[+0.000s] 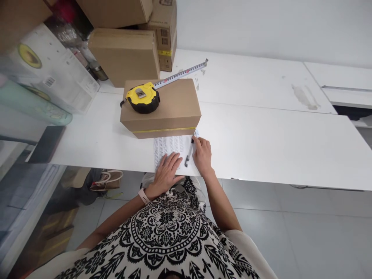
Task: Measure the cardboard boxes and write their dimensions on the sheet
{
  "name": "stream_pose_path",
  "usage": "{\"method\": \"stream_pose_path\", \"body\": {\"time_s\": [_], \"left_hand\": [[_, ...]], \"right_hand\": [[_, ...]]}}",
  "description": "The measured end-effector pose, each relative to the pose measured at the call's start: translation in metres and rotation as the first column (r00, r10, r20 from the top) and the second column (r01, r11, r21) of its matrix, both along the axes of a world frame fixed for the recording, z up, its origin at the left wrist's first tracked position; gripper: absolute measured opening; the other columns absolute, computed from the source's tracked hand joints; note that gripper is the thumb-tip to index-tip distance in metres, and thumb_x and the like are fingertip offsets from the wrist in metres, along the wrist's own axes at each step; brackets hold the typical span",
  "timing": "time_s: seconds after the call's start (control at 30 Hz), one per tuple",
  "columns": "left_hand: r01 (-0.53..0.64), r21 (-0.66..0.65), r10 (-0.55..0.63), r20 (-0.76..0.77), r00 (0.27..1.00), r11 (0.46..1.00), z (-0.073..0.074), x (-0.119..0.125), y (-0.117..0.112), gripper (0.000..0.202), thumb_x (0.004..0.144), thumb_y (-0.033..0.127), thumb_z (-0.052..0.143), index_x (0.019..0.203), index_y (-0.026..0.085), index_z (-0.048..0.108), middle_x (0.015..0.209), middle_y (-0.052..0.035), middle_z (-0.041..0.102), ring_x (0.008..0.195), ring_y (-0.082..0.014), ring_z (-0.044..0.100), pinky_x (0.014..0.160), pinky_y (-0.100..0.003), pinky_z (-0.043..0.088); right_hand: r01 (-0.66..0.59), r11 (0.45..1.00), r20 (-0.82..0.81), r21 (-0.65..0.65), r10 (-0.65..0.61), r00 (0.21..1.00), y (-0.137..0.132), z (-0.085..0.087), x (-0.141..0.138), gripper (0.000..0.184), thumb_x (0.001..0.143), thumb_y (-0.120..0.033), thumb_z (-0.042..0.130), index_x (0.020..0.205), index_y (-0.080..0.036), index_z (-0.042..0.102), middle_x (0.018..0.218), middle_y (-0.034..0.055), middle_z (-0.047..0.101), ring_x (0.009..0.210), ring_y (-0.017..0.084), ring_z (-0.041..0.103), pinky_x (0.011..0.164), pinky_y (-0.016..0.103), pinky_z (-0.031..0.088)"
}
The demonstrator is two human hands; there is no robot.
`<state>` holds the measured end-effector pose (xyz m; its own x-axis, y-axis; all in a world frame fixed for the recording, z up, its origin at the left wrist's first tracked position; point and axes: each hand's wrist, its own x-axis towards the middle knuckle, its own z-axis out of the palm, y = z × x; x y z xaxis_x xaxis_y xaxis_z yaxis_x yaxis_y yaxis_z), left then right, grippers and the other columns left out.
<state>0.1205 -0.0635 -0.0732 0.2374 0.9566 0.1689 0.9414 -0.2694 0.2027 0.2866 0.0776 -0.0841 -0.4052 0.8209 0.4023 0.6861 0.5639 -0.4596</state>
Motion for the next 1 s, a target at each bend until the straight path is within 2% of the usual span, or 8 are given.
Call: {"method": "stream_pose_path", "body": {"time_s": [0.13, 0.2, 0.27, 0.37, 0.47, 0.6, 0.87, 1.0], "left_hand": [[-0.180, 0.192, 0.132, 0.237, 0.962, 0.965, 0.041, -0.019, 0.006, 0.050, 0.101, 0.048, 0.050, 0.138, 0.014, 0.052, 0.147, -0.0183, 0.054, 0.144, -0.0280, 0.044, 0.117, -0.048, 0.041], [-0.320, 0.373, 0.201, 0.325, 0.924, 0.871, 0.071, -0.041, 0.020, 0.044, 0.101, 0.041, 0.053, 0.137, 0.015, 0.050, 0.145, -0.0189, 0.054, 0.144, -0.0297, 0.043, 0.117, -0.052, 0.039], [-0.439, 0.475, 0.254, 0.405, 0.879, 0.762, 0.099, -0.067, 0.043, 0.050, 0.096, 0.040, 0.062, 0.139, 0.018, 0.048, 0.149, -0.0186, 0.049, 0.145, -0.0333, 0.040, 0.119, -0.056, 0.032], [-0.525, 0.423, 0.310, 0.478, 0.822, 0.739, 0.129, -0.103, 0.085, 0.076, 0.080, 0.043, 0.078, 0.143, 0.022, 0.044, 0.157, -0.0183, 0.039, 0.149, -0.0376, 0.031, 0.122, -0.056, 0.026], [-0.547, 0.266, 0.356, 0.527, 0.772, 0.794, 0.143, -0.122, 0.119, 0.091, 0.068, 0.041, 0.086, 0.145, 0.022, 0.042, 0.154, -0.0186, 0.044, 0.146, -0.0386, 0.036, 0.119, -0.054, 0.030], [-0.554, 0.157, 0.353, 0.624, 0.697, 0.818, 0.148, -0.127, 0.135, 0.084, 0.064, 0.039, 0.087, 0.137, 0.024, 0.048, 0.139, -0.0139, 0.057, 0.131, -0.0367, 0.053, 0.111, -0.050, 0.040], [-0.567, -0.014, 0.151, 0.969, 0.195, 0.824, 0.170, -0.151, 0.123, 0.051, 0.069, 0.052, 0.074, 0.106, 0.022, 0.057, 0.099, -0.0027, 0.061, 0.096, -0.0196, 0.063, 0.075, -0.026, 0.051], [-0.565, -0.125, 0.232, 0.965, 0.122, 0.816, 0.187, -0.164, 0.118, 0.049, 0.064, 0.052, 0.076, 0.098, 0.022, 0.058, 0.098, -0.0017, 0.063, 0.091, -0.0187, 0.065, 0.067, -0.024, 0.052]], "right_hand": [[0.005, 0.999, 0.027, 0.040, -0.006, 1.000, 0.002, -0.005, -0.002, 0.057, 0.087, 0.000, 0.035, 0.138, -0.015, 0.056, 0.117, 0.0166, 0.064, 0.104, 0.030, 0.053, 0.094, 0.046, 0.048], [0.014, 0.999, 0.024, 0.051, -0.015, 1.000, 0.003, -0.007, -0.003, 0.054, 0.088, -0.001, 0.036, 0.135, -0.017, 0.058, 0.116, 0.0155, 0.064, 0.104, 0.029, 0.053, 0.093, 0.045, 0.048], [0.016, 0.998, 0.022, 0.056, -0.017, 1.000, 0.004, -0.008, -0.003, 0.051, 0.088, -0.003, 0.038, 0.132, -0.018, 0.060, 0.116, 0.0149, 0.064, 0.104, 0.030, 0.053, 0.093, 0.046, 0.049], [0.008, 0.999, 0.024, 0.054, -0.009, 1.000, 0.004, -0.008, -0.003, 0.043, 0.090, -0.005, 0.041, 0.125, -0.017, 0.062, 0.117, 0.0156, 0.065, 0.105, 0.030, 0.053, 0.093, 0.046, 0.049], [0.013, 0.999, 0.026, 0.052, -0.014, 1.000, 0.005, -0.009, -0.005, 0.039, 0.091, -0.006, 0.042, 0.121, -0.017, 0.064, 0.117, 0.0155, 0.065, 0.105, 0.030, 0.054, 0.093, 0.046, 0.050], [0.019, 0.998, 0.028, 0.060, -0.020, 0.999, 0.007, -0.011, -0.006, 0.037, 0.093, -0.006, 0.041, 0.119, -0.017, 0.065, 0.117, 0.0150, 0.067, 0.103, 0.030, 0.055, 0.092, 0.045, 0.050], [0.029, 0.998, 0.033, 0.052, -0.031, 0.999, 0.009, -0.012, -0.008, 0.036, 0.092, -0.005, 0.043, 0.119, -0.013, 0.066, 0.117, 0.0156, 0.068, 0.102, 0.030, 0.055, 0.091, 0.044, 0.050], [0.029, 0.999, 0.033, 0.039, -0.031, 0.999, 0.008, -0.010, -0.008, 0.036, 0.092, -0.006, 0.043, 0.118, -0.014, 0.066, 0.118, 0.0156, 0.068, 0.103, 0.031, 0.054, 0.092, 0.044, 0.050]]}}
